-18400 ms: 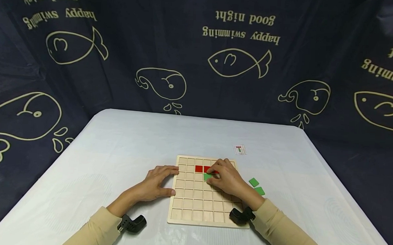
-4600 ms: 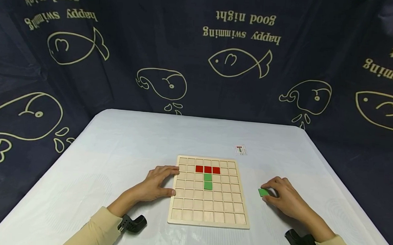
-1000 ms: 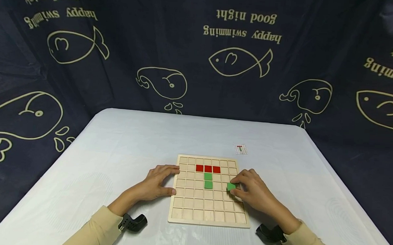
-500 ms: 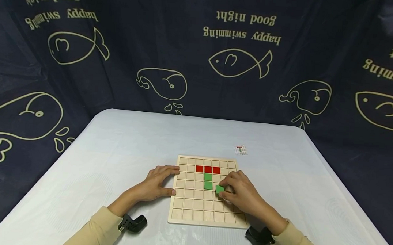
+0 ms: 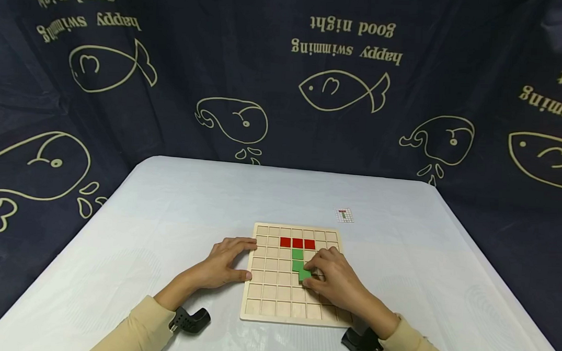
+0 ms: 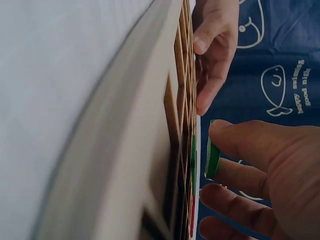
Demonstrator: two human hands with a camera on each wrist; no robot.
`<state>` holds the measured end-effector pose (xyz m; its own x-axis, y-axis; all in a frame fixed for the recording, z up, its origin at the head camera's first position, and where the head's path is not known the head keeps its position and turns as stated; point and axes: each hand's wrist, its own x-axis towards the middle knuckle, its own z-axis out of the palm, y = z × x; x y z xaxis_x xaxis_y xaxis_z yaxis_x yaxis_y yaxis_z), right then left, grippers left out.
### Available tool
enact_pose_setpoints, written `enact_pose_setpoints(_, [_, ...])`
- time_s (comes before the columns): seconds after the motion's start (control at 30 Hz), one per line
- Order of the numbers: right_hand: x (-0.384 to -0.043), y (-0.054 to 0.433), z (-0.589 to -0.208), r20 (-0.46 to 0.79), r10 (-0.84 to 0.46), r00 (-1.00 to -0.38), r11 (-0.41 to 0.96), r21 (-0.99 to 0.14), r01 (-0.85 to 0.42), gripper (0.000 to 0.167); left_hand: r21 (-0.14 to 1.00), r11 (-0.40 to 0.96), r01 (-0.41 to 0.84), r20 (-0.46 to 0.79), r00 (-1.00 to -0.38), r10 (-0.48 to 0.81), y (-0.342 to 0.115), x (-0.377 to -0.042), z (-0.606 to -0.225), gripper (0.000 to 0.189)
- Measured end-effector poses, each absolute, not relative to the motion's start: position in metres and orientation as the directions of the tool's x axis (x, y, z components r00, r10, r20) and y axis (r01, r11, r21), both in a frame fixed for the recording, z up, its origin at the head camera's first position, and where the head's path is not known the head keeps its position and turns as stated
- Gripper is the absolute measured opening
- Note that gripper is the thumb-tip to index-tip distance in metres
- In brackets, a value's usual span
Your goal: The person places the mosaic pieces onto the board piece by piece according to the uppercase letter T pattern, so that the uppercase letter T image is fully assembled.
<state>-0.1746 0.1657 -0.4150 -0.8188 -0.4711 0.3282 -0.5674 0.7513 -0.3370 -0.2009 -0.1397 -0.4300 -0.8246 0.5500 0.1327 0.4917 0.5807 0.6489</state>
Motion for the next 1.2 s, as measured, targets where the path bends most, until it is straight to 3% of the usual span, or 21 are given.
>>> enact_pose_setpoints(0.3, [-0.173, 0.157, -0.414, 0.296, -0.469, -0.832, 0.774, -0.315, -0.549, 0.023, 0.643, 0.587, 0.492, 0.131, -0.826, 0.548, -0.14, -0.201, -0.43, 0.063])
enact_pose_setpoints(1.2, [-0.175, 0.153, -0.421, 0.356, -0.509, -0.784, 0.764, -0.231, -0.602, 0.025, 0.642, 0.589, 0.491, 0.131, -0.827, 0.547, -0.139, -0.201, -0.43, 0.063])
